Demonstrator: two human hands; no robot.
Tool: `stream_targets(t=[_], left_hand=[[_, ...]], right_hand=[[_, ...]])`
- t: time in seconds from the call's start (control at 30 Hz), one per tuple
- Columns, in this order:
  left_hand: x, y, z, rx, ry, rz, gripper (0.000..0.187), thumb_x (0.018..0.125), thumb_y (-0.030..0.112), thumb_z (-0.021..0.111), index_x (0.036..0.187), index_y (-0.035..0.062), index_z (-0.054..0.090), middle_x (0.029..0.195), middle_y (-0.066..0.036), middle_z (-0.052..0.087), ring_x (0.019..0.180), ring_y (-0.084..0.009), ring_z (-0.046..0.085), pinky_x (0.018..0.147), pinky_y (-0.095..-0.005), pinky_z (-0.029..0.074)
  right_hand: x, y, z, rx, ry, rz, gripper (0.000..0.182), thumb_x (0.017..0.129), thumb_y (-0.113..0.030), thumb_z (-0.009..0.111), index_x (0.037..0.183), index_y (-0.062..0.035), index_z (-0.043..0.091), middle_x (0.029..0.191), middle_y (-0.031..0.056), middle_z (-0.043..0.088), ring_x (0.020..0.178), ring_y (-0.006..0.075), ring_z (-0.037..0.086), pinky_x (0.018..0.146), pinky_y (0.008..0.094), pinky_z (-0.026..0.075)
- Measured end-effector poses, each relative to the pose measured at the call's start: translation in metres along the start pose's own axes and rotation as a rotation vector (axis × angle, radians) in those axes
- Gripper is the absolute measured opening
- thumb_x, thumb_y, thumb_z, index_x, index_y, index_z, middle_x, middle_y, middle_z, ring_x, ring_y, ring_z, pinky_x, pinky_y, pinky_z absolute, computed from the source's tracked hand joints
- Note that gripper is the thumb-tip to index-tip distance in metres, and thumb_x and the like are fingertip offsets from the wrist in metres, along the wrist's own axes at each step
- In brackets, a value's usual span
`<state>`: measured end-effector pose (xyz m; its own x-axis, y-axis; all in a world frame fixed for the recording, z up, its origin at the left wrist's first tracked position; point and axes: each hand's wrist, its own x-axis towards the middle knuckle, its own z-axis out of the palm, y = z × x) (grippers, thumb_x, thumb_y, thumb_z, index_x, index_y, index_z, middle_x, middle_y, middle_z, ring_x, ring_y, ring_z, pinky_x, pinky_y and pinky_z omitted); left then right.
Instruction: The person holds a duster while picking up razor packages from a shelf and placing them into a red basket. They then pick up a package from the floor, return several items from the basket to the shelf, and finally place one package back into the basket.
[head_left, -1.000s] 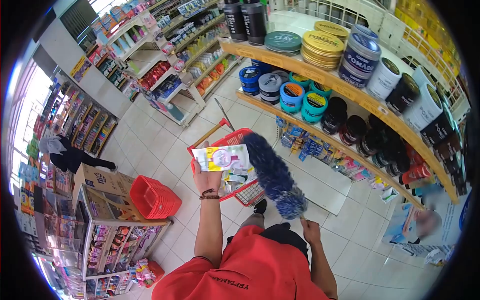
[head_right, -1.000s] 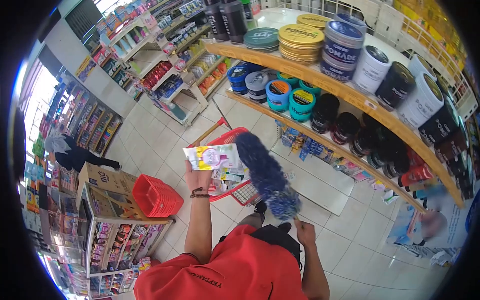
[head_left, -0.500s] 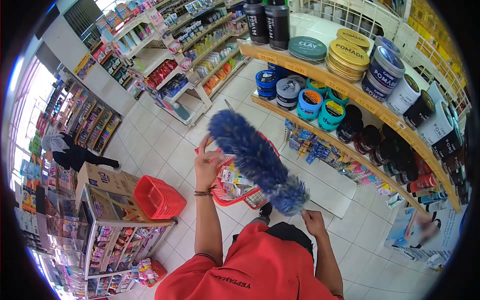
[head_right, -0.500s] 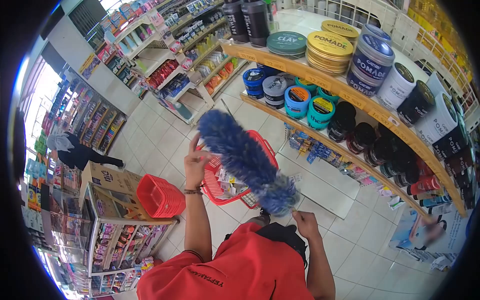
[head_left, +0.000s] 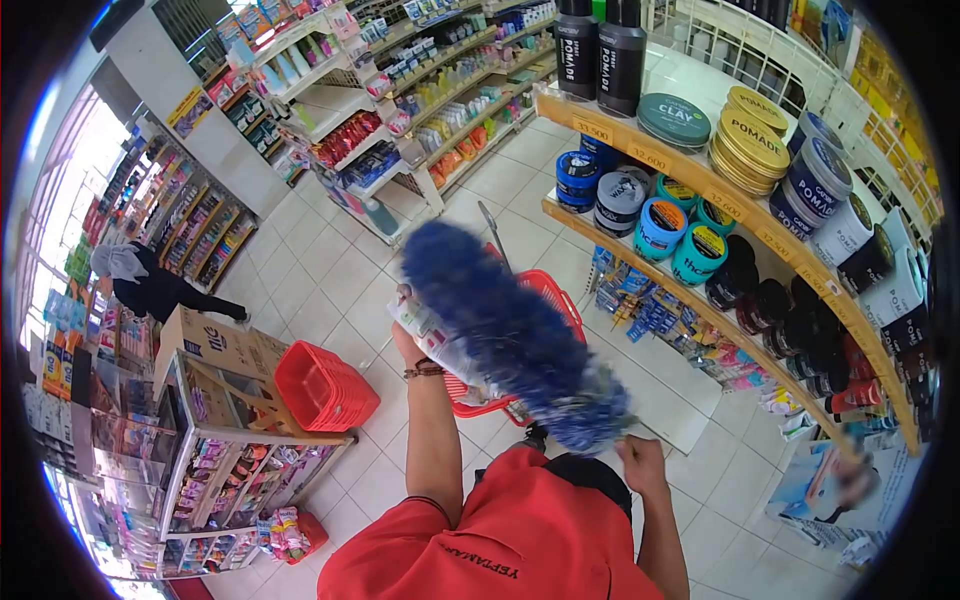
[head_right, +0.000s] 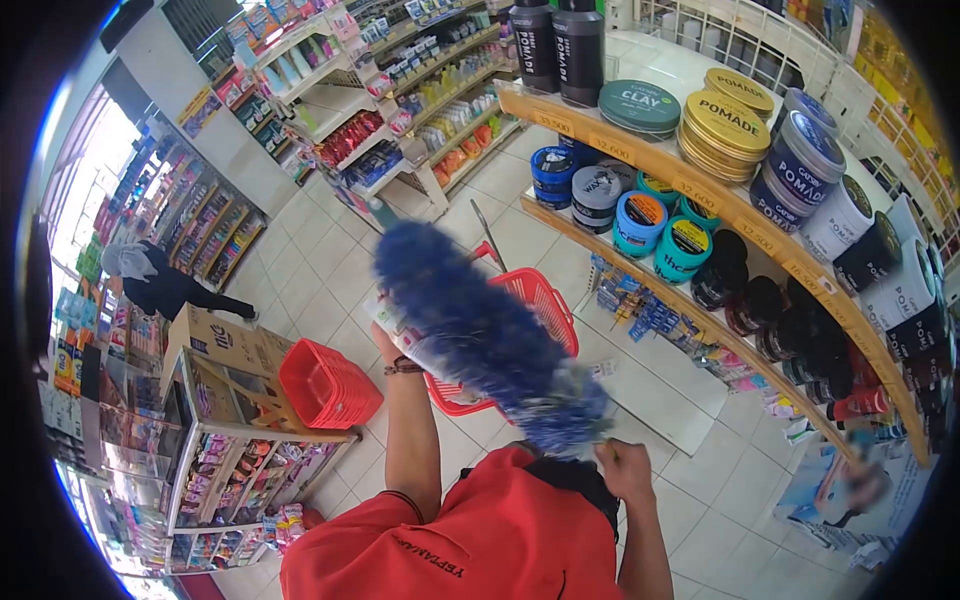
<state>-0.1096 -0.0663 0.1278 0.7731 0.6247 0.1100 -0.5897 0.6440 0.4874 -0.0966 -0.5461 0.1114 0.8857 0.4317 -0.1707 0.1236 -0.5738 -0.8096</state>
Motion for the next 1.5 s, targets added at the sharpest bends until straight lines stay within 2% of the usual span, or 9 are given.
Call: stream_targets(t=[0.47, 0.6, 0.7, 0.8, 0.93, 1.07, 1.17, 1.27, 1.5], left_hand=[[0.028, 0.006, 0.015, -0.137, -0.475, 0.202, 0.042, 0.099, 0.043, 0.052, 0.141, 0.0462, 0.052, 0.164, -0.005, 0.031, 0.152, -0.0296, 0.022, 0.108, -0.0812, 0.025], [0.026, -0.011, 0.001, -0.313, -0.096, -0.173, 0.064, 0.097, 0.039, 0.061, 0.153, 0.0163, 0.043, 0.159, -0.019, 0.036, 0.144, -0.0341, 0.038, 0.117, -0.0573, 0.033], [0.028, -0.031, 0.038, 1.068, 0.034, 0.660, 0.046, 0.093, 0.034, 0.063, 0.137, 0.0186, 0.062, 0.159, -0.014, 0.040, 0.148, -0.0358, 0.031, 0.122, -0.0602, 0.022], [0.042, 0.004, 0.003, -0.314, -0.468, 0.154, 0.016, 0.088, 0.032, 0.067, 0.097, 0.0255, 0.078, 0.164, -0.008, 0.033, 0.152, -0.0347, 0.024, 0.117, -0.0754, 0.014], [0.032, 0.004, 0.025, -0.368, -0.172, 0.118, 0.019, 0.084, 0.024, 0.068, 0.065, 0.0269, 0.073, 0.164, -0.004, 0.033, 0.153, -0.0348, 0.021, 0.109, -0.0842, 0.016], [0.035, -0.021, -0.003, 0.100, -0.169, 0.028, 0.061, 0.101, 0.032, 0.056, 0.153, 0.0071, 0.036, 0.159, -0.011, 0.040, 0.144, -0.0300, 0.037, 0.113, -0.0429, 0.038], [0.042, -0.037, -0.016, 1.459, -0.073, 0.343, 0.041, 0.106, 0.031, 0.050, 0.138, 0.0039, 0.051, 0.141, -0.008, 0.056, 0.127, -0.0211, 0.054, 0.106, -0.0417, 0.046], [0.043, -0.026, -0.022, 0.294, 0.087, -0.081, 0.032, 0.105, 0.028, 0.055, 0.126, 0.0043, 0.059, 0.120, -0.007, 0.067, 0.102, -0.0174, 0.066, 0.088, -0.0323, 0.055], [0.002, -0.061, 0.031, 0.368, 0.390, -0.147, 0.048, 0.105, 0.042, 0.053, 0.125, -0.0009, 0.059, 0.109, -0.010, 0.070, 0.089, -0.0186, 0.071, 0.078, -0.0311, 0.059]], right_hand=[[-0.014, 0.013, -0.003, -0.302, 0.039, 0.233, 0.046, 0.092, -0.042, 0.064, 0.071, -0.0015, 0.065, 0.061, 0.0217, 0.058, 0.057, 0.0395, 0.058, 0.057, 0.0461, 0.044], [0.008, -0.036, 0.012, -0.127, -0.032, -0.024, 0.041, 0.089, -0.036, 0.068, 0.068, -0.0009, 0.062, 0.058, 0.0212, 0.052, 0.052, 0.0373, 0.052, 0.054, 0.0442, 0.042], [0.002, -0.021, 0.009, -0.136, -0.104, -0.088, 0.040, 0.088, -0.034, 0.068, 0.067, -0.0009, 0.060, 0.057, 0.0203, 0.050, 0.050, 0.0359, 0.047, 0.052, 0.0435, 0.040], [-0.010, 0.017, -0.015, -0.166, -0.133, -0.022, 0.041, 0.089, -0.034, 0.067, 0.067, 0.0001, 0.059, 0.055, 0.0184, 0.048, 0.049, 0.0330, 0.044, 0.052, 0.0422, 0.037], [-0.016, 0.028, -0.010, -0.157, 0.020, 0.089, 0.041, 0.089, -0.031, 0.066, 0.067, 0.0017, 0.058, 0.054, 0.0161, 0.047, 0.049, 0.0282, 0.043, 0.052, 0.0407, 0.035], [0.005, -0.012, 0.006, -0.035, -0.012, -0.011, 0.039, 0.092, -0.027, 0.065, 0.067, 0.0026, 0.057, 0.054, 0.0165, 0.047, 0.049, 0.0276, 0.043, 0.051, 0.0401, 0.036], [0.009, -0.045, 0.013, -0.078, -0.127, -0.060, 0.040, 0.092, -0.029, 0.066, 0.068, 0.0026, 0.059, 0.054, 0.0186, 0.048, 0.048, 0.0295, 0.044, 0.052, 0.0407, 0.038], [0.010, -0.041, 0.012, -0.088, -0.102, -0.052, 0.044, 0.093, -0.035, 0.065, 0.069, 0.0020, 0.060, 0.055, 0.0203, 0.049, 0.049, 0.0324, 0.044, 0.052, 0.0422, 0.039], [0.013, -0.035, 0.016, -0.298, -0.010, 0.063, 0.046, 0.093, -0.042, 0.064, 0.074, -0.0008, 0.068, 0.062, 0.0231, 0.059, 0.058, 0.0410, 0.060, 0.057, 0.0472, 0.046]])
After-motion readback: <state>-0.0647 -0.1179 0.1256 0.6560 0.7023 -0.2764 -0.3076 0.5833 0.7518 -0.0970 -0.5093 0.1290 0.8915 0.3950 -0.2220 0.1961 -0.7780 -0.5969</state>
